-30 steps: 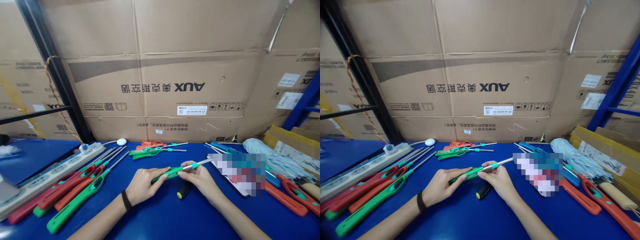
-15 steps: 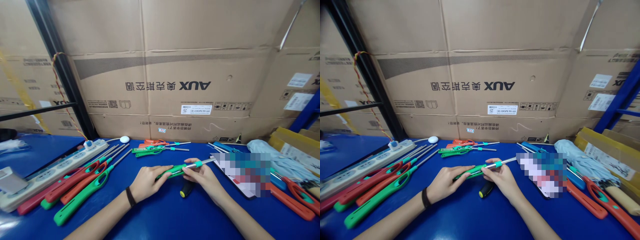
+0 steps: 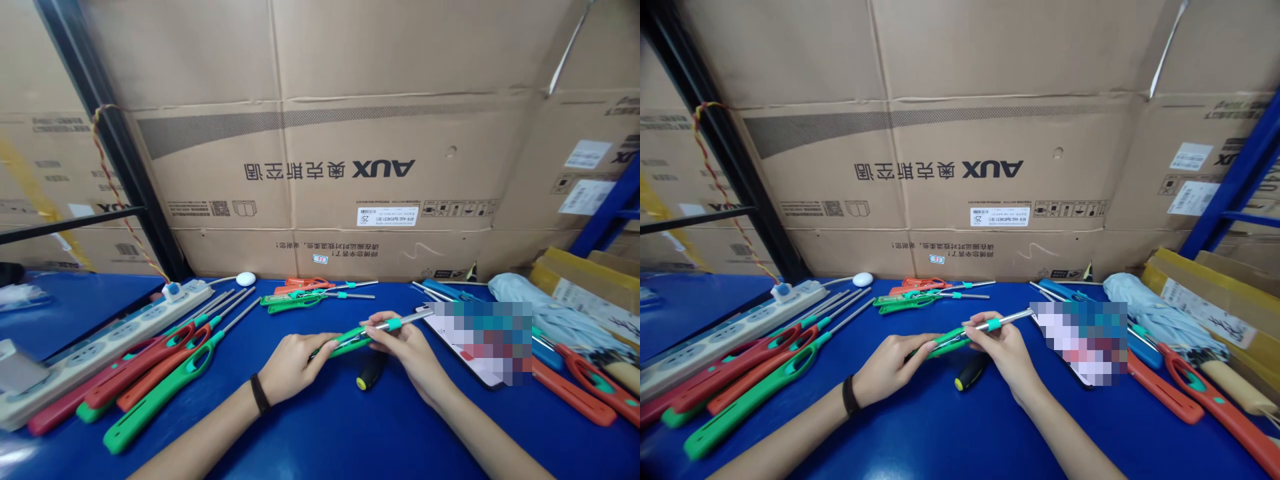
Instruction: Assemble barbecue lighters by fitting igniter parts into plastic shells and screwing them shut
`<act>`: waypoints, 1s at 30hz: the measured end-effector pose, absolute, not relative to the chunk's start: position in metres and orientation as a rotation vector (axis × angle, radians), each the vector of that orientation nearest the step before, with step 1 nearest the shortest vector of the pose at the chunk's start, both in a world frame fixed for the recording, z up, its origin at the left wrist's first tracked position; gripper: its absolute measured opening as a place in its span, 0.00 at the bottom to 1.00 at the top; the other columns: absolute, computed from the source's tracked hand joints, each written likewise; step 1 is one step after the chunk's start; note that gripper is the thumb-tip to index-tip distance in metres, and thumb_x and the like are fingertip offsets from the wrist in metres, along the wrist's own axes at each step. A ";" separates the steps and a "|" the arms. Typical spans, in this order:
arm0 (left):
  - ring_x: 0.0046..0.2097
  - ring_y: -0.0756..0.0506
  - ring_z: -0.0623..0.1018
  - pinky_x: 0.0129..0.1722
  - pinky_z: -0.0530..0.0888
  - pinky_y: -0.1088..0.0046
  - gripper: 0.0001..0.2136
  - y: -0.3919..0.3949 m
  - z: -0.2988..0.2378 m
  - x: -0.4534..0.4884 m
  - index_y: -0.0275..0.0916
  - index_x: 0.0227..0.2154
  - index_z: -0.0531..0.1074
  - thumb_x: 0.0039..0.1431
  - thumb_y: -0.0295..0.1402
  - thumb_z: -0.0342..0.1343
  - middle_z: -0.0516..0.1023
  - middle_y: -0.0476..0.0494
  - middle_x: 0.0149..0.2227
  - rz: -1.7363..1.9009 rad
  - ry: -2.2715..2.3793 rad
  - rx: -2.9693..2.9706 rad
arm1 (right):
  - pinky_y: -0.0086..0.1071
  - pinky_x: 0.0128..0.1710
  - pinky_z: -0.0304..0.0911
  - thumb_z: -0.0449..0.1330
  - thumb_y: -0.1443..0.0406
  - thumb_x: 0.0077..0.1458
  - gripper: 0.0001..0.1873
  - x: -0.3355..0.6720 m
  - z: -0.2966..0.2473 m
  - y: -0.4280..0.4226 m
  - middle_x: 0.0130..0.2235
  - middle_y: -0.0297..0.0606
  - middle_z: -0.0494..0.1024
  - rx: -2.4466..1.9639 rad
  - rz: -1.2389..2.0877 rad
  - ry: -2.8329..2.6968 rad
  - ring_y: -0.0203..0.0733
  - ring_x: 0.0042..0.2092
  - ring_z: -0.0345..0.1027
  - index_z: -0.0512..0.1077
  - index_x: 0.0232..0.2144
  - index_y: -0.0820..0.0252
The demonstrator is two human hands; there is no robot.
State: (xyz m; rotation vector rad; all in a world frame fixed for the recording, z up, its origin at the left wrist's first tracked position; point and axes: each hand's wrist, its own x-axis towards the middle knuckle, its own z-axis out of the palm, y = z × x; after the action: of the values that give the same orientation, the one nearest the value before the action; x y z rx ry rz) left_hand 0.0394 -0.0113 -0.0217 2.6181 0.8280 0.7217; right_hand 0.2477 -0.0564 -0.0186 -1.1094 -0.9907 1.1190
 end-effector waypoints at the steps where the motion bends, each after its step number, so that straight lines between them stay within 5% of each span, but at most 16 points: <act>1: 0.40 0.46 0.80 0.38 0.73 0.77 0.16 -0.012 -0.022 0.040 0.46 0.52 0.69 0.68 0.36 0.41 0.79 0.50 0.44 0.713 0.826 2.610 | 0.34 0.38 0.70 0.71 0.54 0.35 0.22 0.248 -0.018 -0.057 0.35 0.37 0.80 -1.104 1.120 -0.989 0.45 0.40 0.74 0.72 0.31 0.59; 14: 0.36 0.48 0.80 0.35 0.72 0.79 0.16 -0.013 -0.018 0.041 0.43 0.50 0.70 0.69 0.36 0.40 0.81 0.50 0.35 0.737 0.830 2.508 | 0.35 0.37 0.71 0.71 0.54 0.35 0.22 0.247 -0.018 -0.056 0.31 0.33 0.76 -1.081 1.045 -0.995 0.44 0.36 0.73 0.71 0.31 0.57; 24: 0.45 0.46 0.78 0.44 0.74 0.73 0.15 -0.010 -0.021 0.038 0.42 0.50 0.70 0.67 0.37 0.42 0.77 0.46 0.47 0.806 0.855 2.647 | 0.33 0.34 0.73 0.70 0.54 0.38 0.20 0.250 -0.014 -0.058 0.30 0.32 0.73 -1.075 1.052 -1.019 0.42 0.37 0.71 0.72 0.33 0.58; 30: 0.40 0.46 0.80 0.39 0.75 0.74 0.16 -0.012 -0.020 0.036 0.42 0.52 0.68 0.66 0.38 0.44 0.78 0.45 0.44 0.861 0.877 2.722 | 0.34 0.36 0.72 0.71 0.53 0.36 0.24 0.252 -0.015 -0.057 0.31 0.34 0.75 -1.097 1.045 -0.979 0.45 0.39 0.72 0.72 0.34 0.57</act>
State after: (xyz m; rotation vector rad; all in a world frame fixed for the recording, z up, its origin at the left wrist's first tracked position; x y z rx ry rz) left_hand 0.0360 -0.0117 -0.0195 2.7218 0.8766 0.8607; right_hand 0.2517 -0.0572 -0.0151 -1.0965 -0.9795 1.0454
